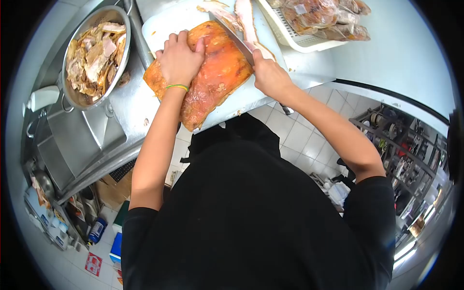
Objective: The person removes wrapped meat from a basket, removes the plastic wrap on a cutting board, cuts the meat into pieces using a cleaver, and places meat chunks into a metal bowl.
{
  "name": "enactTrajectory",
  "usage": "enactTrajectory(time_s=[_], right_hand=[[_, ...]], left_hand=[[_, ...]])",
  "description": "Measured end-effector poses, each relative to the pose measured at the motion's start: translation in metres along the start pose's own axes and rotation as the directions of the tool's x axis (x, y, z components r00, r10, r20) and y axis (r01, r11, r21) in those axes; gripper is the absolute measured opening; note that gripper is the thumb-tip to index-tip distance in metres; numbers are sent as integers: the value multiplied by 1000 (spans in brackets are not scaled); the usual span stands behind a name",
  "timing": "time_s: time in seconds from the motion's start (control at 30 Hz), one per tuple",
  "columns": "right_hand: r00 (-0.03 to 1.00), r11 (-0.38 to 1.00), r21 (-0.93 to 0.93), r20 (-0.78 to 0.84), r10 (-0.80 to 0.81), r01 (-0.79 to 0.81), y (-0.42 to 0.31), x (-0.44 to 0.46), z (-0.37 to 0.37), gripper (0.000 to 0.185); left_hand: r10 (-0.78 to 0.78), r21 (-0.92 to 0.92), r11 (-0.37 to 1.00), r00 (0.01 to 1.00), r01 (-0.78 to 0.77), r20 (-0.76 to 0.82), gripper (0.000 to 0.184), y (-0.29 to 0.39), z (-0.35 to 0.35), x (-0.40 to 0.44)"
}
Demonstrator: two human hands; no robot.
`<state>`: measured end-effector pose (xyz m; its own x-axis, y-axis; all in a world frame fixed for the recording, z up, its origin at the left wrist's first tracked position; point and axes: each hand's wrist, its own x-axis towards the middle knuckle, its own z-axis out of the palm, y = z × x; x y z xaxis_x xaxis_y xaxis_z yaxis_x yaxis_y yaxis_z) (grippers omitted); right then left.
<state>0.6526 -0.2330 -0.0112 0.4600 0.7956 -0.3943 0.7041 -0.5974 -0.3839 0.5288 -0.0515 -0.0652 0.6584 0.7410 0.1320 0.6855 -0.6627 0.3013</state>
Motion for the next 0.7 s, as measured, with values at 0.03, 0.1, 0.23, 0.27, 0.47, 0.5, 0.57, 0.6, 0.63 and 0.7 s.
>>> enactTrajectory(time_s=[0.03, 0.1, 0.23, 0.27, 0.47, 0.5, 0.57, 0.6, 0.63, 0.7], right_hand=[[1000, 1000, 4, -8, 6, -6, 10, -6, -2, 27], [999, 999, 37, 41, -28, 27, 8, -26, -24, 28], [999, 996, 85, 35, 37, -40, 29, -27, 10, 31], [998, 988, 150, -62, -23, 32, 30, -8, 17, 31], [981, 954, 232, -90, -171, 187, 45, 43, -23, 31], [976, 954, 226, -132, -171, 198, 49, 28, -37, 30], [960, 942, 246, -219, -175, 227, 72, -12, -46, 29], [949, 931, 273, -266, -171, 244, 87, -34, -46, 29], [984, 914, 379, -155, -89, 143, 91, -66, -57, 31], [997, 886, 461, -82, -7, 44, 106, -127, -57, 33]], left_hand=[[11, 0, 1000, 1000, -11, -2, 50, 1, 0, 0], [-6, 10, 1000, 1000, 6, 13, 50, 0, -1, 0], [25, 45, 999, 1000, -25, -2, 49, 1, 3, 0], [5, 7, 1000, 1000, -5, 14, 49, 0, 2, 0], [-40, -39, 998, 998, 41, 40, 49, -2, 2, 2], [-28, -25, 999, 999, 29, 40, 49, 1, 0, 3], [-52, -57, 997, 998, 55, 47, 47, 1, -3, 1], [-57, -42, 997, 997, 59, 44, 47, 2, -3, 1], [-67, -55, 996, 996, 70, 52, 47, 2, -3, 1], [-76, -63, 995, 996, 79, 50, 47, 0, -4, 5]])
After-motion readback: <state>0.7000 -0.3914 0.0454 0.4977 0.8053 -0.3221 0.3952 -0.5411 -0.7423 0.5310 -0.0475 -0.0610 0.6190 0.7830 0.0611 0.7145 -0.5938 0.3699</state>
